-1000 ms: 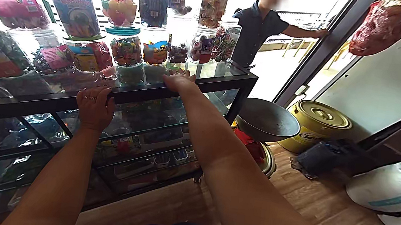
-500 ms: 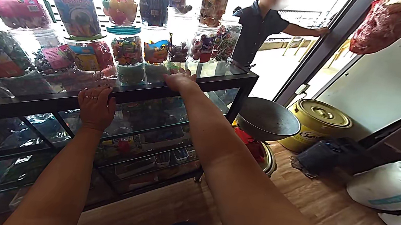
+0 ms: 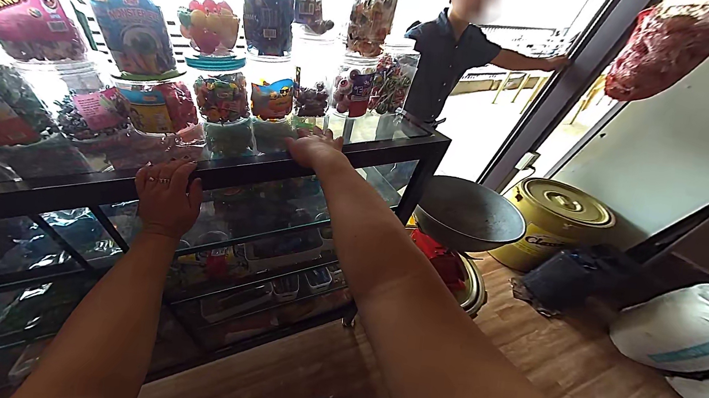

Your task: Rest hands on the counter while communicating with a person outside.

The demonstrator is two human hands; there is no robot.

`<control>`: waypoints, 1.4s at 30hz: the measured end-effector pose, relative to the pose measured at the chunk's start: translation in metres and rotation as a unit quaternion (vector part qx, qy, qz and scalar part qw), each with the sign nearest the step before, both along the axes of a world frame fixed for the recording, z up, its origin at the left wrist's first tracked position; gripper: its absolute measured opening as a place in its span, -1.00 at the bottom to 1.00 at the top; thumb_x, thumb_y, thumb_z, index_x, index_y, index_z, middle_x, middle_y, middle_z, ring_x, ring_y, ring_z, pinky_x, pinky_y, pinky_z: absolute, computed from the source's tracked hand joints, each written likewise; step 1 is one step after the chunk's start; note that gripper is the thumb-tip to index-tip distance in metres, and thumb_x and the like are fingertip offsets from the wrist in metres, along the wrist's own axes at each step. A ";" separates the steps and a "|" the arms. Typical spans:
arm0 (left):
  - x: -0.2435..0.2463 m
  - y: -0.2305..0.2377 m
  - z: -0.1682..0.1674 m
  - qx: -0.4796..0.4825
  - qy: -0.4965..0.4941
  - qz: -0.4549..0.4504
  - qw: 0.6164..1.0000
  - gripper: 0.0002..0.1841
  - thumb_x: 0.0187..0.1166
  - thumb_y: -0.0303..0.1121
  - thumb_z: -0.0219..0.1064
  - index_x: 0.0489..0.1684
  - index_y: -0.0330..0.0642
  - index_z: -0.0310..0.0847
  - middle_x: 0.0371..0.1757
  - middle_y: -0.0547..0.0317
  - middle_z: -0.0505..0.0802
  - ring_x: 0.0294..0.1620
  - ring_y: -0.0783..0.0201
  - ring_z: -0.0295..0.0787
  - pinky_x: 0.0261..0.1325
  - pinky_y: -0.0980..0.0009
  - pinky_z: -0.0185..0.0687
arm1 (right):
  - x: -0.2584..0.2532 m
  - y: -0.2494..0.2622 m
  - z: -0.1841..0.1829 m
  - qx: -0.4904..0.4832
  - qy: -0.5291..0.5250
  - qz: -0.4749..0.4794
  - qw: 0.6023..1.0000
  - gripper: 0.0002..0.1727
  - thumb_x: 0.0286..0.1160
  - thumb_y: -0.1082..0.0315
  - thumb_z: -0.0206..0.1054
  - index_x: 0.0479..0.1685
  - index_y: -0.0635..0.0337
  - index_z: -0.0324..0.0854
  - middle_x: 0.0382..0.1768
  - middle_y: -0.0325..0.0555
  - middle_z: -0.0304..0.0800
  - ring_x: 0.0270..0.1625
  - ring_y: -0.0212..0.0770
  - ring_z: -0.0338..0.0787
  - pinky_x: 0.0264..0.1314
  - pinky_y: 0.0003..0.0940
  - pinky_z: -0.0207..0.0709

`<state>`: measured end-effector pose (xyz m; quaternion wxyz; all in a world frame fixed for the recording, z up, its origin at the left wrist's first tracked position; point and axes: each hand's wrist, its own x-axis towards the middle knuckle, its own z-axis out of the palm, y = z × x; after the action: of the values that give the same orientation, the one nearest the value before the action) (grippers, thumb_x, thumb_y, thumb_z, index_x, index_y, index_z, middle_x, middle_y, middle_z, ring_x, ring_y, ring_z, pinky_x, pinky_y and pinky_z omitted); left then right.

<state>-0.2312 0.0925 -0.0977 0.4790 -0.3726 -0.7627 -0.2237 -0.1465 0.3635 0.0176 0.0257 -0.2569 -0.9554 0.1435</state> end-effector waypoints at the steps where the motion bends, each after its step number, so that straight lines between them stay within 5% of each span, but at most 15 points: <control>1: -0.001 0.000 0.000 -0.001 0.001 0.000 1.000 -0.57 0.77 -0.19 -0.03 0.25 -0.25 0.67 0.35 -0.19 0.80 0.46 -0.22 0.65 0.59 -0.20 0.20 | -0.001 0.000 0.000 0.001 -0.001 0.000 1.000 -0.24 0.81 -0.30 -0.24 0.89 -0.18 0.16 0.89 0.08 0.02 0.93 0.24 -0.10 0.79 0.52 -0.36; 42: 0.000 0.001 0.001 -0.007 -0.008 0.006 1.000 -0.56 0.75 -0.20 -0.04 0.26 -0.27 0.67 0.36 -0.21 0.79 0.47 -0.21 0.64 0.60 -0.18 0.20 | 0.002 0.002 -0.008 0.021 0.047 -0.003 0.999 -0.29 0.80 -0.27 -0.19 0.80 -0.20 0.35 0.81 0.01 0.27 0.87 0.18 0.11 0.75 0.46 -0.15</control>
<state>-0.2312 0.0931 -0.0968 0.4716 -0.3699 -0.7702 -0.2182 -0.1447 0.3657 0.0096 0.0760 -0.2521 -0.9552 0.1350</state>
